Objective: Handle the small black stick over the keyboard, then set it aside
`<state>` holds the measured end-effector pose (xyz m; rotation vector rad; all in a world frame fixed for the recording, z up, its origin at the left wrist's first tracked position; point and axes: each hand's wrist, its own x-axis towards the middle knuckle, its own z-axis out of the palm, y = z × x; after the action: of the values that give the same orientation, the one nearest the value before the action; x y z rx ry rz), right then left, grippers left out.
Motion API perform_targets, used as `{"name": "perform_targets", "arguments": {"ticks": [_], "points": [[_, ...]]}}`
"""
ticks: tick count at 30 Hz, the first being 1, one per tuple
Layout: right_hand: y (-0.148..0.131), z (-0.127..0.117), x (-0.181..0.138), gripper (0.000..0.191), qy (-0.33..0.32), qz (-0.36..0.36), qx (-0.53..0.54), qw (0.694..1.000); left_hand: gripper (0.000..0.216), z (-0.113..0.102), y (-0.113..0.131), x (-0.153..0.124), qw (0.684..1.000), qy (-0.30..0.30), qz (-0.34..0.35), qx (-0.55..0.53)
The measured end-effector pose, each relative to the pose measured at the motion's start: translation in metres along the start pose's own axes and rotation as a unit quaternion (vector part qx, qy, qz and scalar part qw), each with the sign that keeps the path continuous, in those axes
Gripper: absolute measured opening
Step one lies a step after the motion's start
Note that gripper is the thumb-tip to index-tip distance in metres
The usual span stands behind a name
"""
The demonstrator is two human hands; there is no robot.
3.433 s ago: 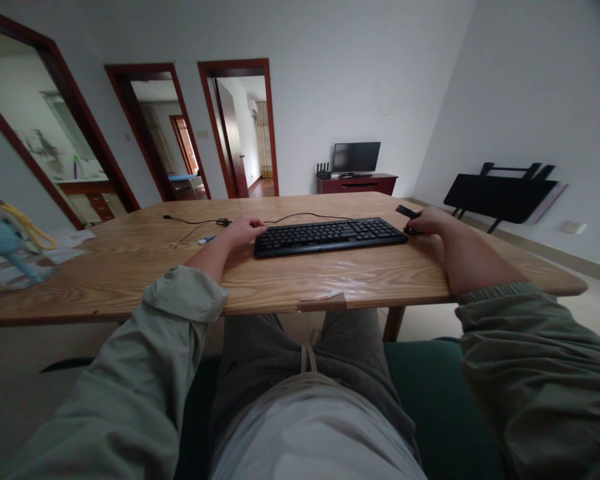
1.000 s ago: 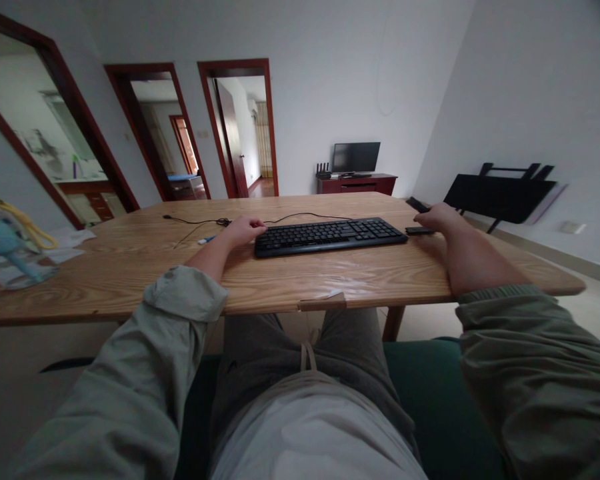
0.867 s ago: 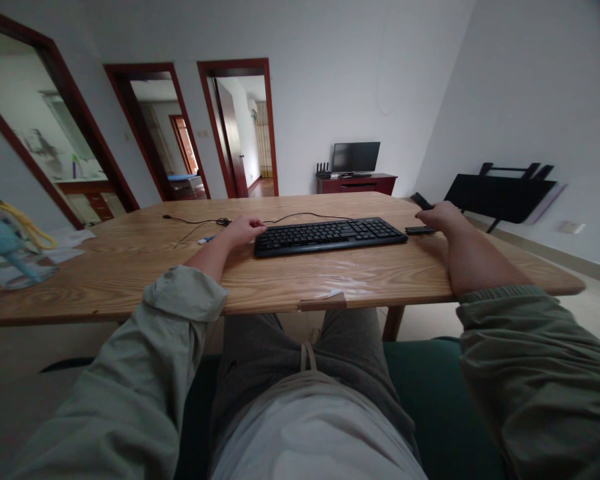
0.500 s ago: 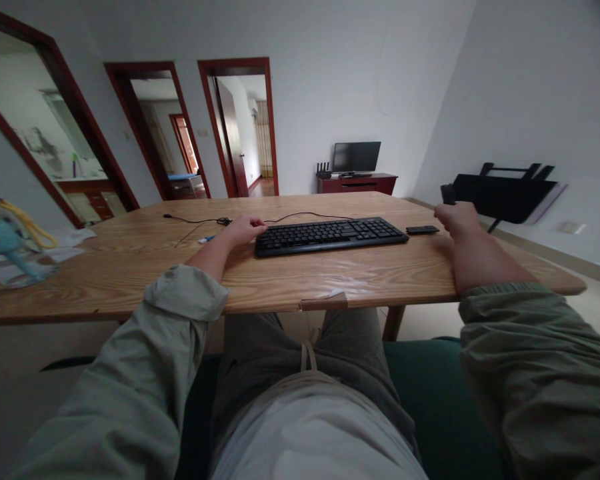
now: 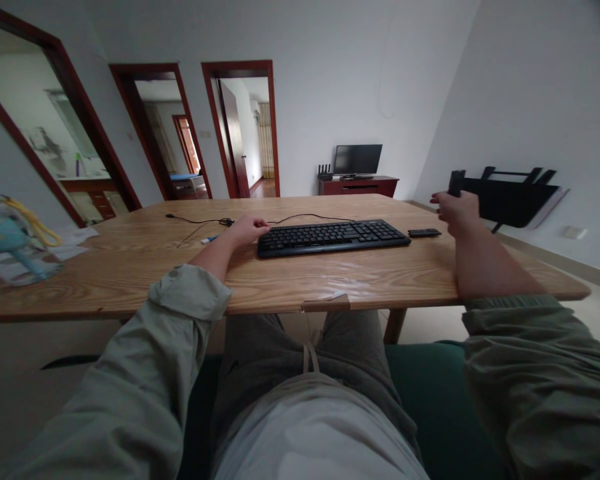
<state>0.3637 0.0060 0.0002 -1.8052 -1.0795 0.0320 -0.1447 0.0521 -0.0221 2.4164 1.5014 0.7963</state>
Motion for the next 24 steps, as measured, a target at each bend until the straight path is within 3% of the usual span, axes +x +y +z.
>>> {"name": "perform_targets", "arguments": {"ticks": [2,4,9,14,16,19,24], "points": [[-0.024,0.0,-0.007,0.039,-0.03,0.029,0.162,0.986,0.037,-0.001,0.003,0.0,1.0,0.0,-0.002,0.004],[-0.05,-0.001,-0.017,0.036,-0.067,0.007,0.241,0.968,0.037,-0.002,0.006,0.0,1.0,0.001,-0.001,0.004],[-0.129,0.011,-0.066,0.049,-0.184,-0.127,0.194,0.955,0.036,-0.005,0.014,-0.003,1.0,0.006,0.002,0.005],[-0.188,0.064,-0.134,0.053,-0.356,-0.27,0.169,0.878,0.035,-0.007,0.017,-0.006,1.0,0.014,-0.002,-0.016],[-0.195,0.09,-0.154,0.055,-0.387,-0.303,0.168,0.854,0.035,-0.008,0.015,-0.006,1.0,0.011,0.008,-0.026],[-0.188,0.121,-0.171,0.057,-0.394,-0.301,0.166,0.852,0.036,-0.008,0.015,-0.006,0.999,-0.003,0.029,-0.039],[-0.173,0.137,-0.181,0.052,-0.365,-0.305,0.165,0.864,0.038,-0.008,0.02,-0.006,0.996,-0.039,0.058,-0.062]]}}
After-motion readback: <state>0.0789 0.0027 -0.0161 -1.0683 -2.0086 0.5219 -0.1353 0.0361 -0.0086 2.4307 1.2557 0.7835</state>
